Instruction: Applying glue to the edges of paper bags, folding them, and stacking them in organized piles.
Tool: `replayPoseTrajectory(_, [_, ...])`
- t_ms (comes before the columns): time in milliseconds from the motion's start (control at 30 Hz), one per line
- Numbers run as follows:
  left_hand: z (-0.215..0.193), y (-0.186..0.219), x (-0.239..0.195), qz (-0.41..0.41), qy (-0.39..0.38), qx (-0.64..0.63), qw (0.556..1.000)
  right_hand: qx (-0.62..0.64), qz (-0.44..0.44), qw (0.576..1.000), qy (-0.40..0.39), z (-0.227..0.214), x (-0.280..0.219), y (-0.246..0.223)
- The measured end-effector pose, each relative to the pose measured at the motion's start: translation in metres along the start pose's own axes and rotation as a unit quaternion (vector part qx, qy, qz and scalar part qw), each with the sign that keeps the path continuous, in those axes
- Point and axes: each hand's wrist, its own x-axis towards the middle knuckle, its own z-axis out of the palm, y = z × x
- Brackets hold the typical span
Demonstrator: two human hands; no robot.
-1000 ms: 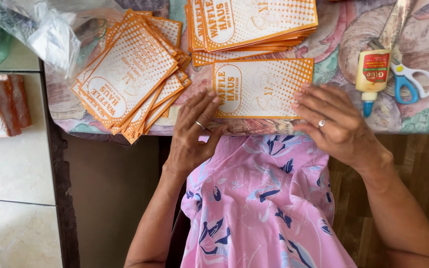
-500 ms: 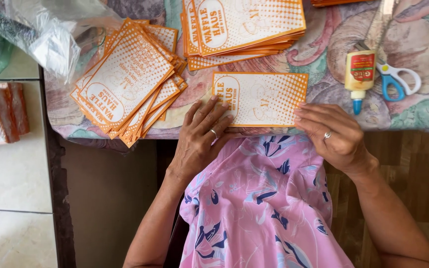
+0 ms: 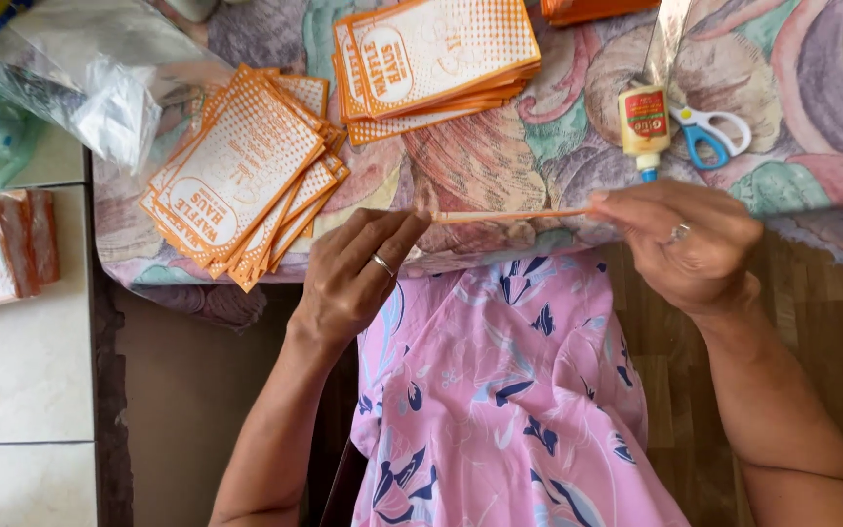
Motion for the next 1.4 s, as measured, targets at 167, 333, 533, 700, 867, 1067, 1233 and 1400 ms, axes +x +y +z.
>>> replayPoseTrajectory(167, [-0.003, -0.011, 0.020, 0.081, 0.074, 0.130, 0.985, -0.070, -0.126, 0.989, 0.031, -0.001, 0.026, 0.010])
replayPoseTrajectory(333, [0.052, -0.012, -0.029, -0.006, 0.099, 0.115, 0.988, 0.017, -0.074, 0.997, 0.031, 0.049, -0.011, 0.025])
replayPoseTrajectory(533, [0.094, 0.021, -0.023, -0.146, 0.113, 0.010, 0.983, 0.039, 0.054, 0.998, -0.013, 0.050, -0.019, 0.020])
replayPoseTrajectory(700, [0.161, 0.049, -0.017, -0.220, -0.095, 0.042, 0.970, 0.368, 0.406, 0.835, 0.057, 0.074, -0.028, 0.017])
replayPoseTrajectory(867, [0.168, 0.043, -0.024, -0.206, -0.123, 0.073, 0.968, 0.428, 0.478, 0.763, 0.075, 0.075, -0.024, 0.025])
replayPoseTrajectory(1067, [0.168, 0.049, -0.023, -0.230, -0.133, 0.062, 0.962, 0.293, 0.361, 0.885, 0.025, 0.095, 0.003, 0.074])
replayPoseTrajectory(1233, [0.158, 0.033, 0.013, -0.264, -0.038, 0.026, 0.963, 0.002, 0.212, 0.974, -0.080, 0.080, 0.015, 0.042])
replayPoseTrajectory(1400, [0.180, 0.019, 0.044, -0.359, -0.075, 0.096, 0.925, -0.174, 0.121, 0.958, -0.191, 0.091, -0.015, 0.030])
